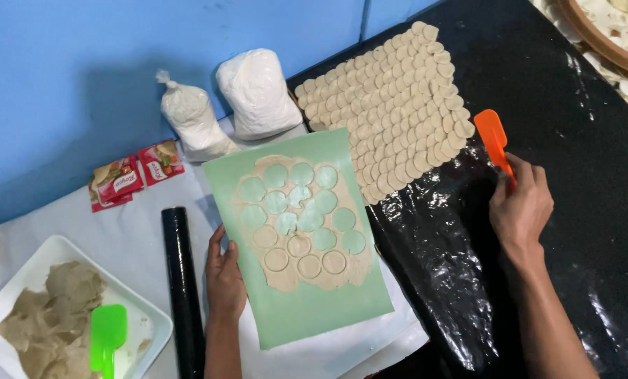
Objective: Transferring dough cutouts to a tray and rolling out more dough on a prep surface.
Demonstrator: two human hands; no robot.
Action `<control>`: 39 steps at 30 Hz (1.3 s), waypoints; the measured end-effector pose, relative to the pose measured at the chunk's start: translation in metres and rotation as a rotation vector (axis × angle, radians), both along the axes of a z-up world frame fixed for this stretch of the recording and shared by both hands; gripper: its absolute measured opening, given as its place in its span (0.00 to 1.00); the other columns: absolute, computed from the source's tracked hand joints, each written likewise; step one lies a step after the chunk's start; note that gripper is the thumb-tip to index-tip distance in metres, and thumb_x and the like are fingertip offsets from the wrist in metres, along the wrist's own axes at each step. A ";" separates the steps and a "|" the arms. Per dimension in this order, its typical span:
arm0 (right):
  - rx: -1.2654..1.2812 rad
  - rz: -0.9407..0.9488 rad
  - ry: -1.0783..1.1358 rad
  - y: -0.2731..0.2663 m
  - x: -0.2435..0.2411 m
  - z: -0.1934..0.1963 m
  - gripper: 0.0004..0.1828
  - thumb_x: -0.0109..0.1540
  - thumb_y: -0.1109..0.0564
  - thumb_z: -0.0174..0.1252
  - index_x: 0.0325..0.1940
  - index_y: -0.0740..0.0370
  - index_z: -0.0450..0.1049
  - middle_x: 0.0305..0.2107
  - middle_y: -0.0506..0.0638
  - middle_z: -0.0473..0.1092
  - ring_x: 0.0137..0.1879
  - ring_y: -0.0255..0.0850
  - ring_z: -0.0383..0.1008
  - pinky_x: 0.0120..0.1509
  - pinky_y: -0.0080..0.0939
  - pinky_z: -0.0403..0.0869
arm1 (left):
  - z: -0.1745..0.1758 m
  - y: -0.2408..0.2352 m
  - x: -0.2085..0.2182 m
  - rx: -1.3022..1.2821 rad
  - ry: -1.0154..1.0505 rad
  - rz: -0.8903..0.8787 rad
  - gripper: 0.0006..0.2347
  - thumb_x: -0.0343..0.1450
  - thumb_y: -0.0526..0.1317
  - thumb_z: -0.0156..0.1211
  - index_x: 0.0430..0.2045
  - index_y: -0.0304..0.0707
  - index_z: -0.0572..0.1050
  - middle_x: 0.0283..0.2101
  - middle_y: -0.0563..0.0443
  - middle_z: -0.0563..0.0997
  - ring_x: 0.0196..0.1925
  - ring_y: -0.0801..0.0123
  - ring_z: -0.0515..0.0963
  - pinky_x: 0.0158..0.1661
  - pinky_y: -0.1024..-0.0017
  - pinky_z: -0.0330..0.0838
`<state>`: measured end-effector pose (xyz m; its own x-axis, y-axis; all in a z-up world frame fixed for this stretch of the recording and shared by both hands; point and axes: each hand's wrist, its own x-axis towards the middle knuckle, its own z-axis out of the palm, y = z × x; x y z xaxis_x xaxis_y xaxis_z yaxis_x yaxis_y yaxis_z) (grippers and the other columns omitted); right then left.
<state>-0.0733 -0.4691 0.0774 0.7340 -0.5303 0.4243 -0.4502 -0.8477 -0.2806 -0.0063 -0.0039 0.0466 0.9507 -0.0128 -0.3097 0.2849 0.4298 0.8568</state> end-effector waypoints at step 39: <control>0.244 0.839 0.353 0.271 0.005 0.024 0.21 0.60 0.48 0.63 0.54 0.58 0.77 0.33 0.54 0.75 0.29 0.55 0.77 0.32 0.53 0.74 | -0.048 0.029 -0.038 0.326 -0.268 0.247 0.14 0.81 0.37 0.44 0.59 0.29 0.70 0.50 0.50 0.80 0.49 0.78 0.75 0.52 0.78 0.68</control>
